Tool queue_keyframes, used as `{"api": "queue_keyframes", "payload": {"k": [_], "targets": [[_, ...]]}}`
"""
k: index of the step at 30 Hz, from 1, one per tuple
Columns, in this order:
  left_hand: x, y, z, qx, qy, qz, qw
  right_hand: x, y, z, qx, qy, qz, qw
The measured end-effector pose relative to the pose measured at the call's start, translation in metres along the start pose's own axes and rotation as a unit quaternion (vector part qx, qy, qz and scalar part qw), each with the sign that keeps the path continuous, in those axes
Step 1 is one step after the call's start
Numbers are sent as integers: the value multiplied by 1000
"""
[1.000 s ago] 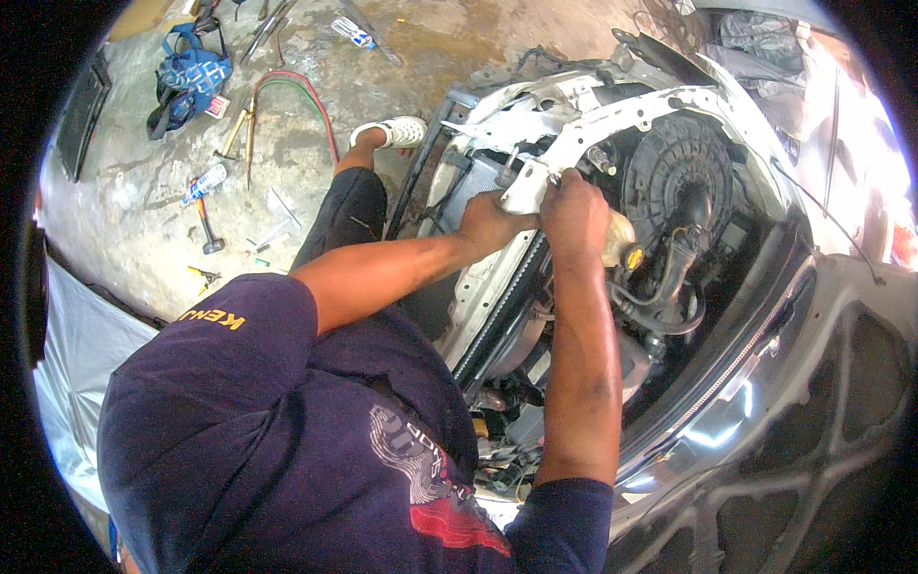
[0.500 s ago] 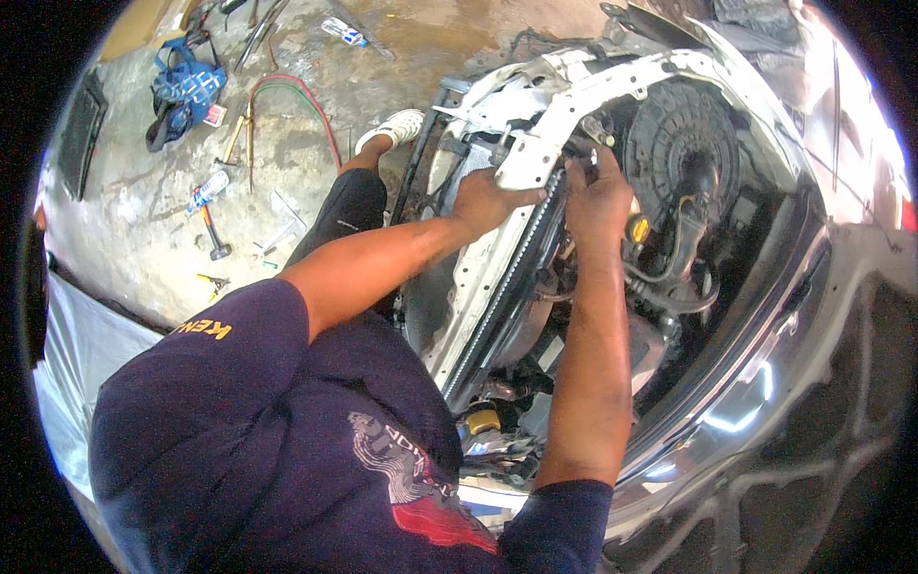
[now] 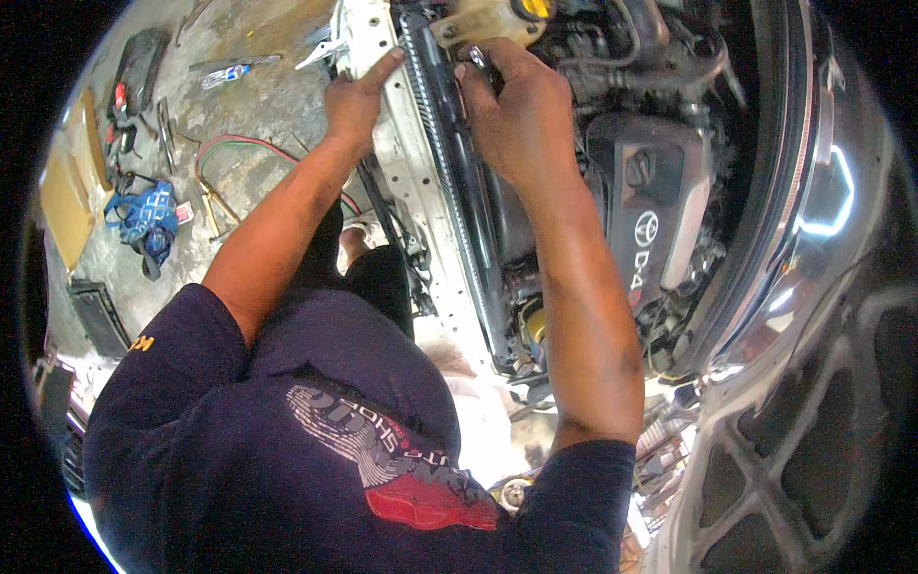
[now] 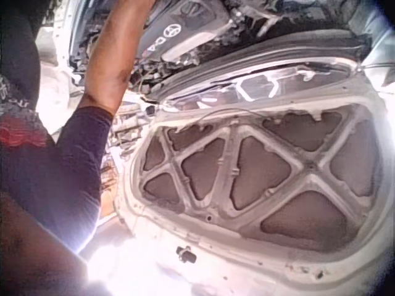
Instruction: The person is repairing a car's radiator assembly. They use their hands to position a white plastic support piece and secure it to the radiator frame by pressing it into place.
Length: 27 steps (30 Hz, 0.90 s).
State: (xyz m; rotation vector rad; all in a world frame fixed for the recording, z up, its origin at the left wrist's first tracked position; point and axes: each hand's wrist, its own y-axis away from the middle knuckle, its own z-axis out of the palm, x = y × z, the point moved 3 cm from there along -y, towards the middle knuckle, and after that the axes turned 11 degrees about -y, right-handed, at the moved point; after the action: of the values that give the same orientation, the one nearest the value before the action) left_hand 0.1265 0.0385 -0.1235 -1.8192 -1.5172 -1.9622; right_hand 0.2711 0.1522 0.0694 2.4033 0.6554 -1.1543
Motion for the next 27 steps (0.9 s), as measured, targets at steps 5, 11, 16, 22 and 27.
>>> {"api": "queue_keyframes", "payload": {"k": [5, 11, 16, 22, 27], "targets": [[3, 9, 3, -7, 69, 4, 998, 4, 59, -27, -2, 6, 39, 999], [12, 6, -20, -5, -195, 49, 980, 11, 124, -46, 12, -12, 66, 998], [-7, 52, -43, 95, -173, 87, 976, 23, 188, -63, 11, 30, 60, 998], [-31, 84, -32, 124, -114, -22, 985, 18, 216, -75, -16, 14, 82, 996], [-33, 90, -32, 48, -163, -27, 985, 16, 195, -67, -37, 17, 139, 989]]}}
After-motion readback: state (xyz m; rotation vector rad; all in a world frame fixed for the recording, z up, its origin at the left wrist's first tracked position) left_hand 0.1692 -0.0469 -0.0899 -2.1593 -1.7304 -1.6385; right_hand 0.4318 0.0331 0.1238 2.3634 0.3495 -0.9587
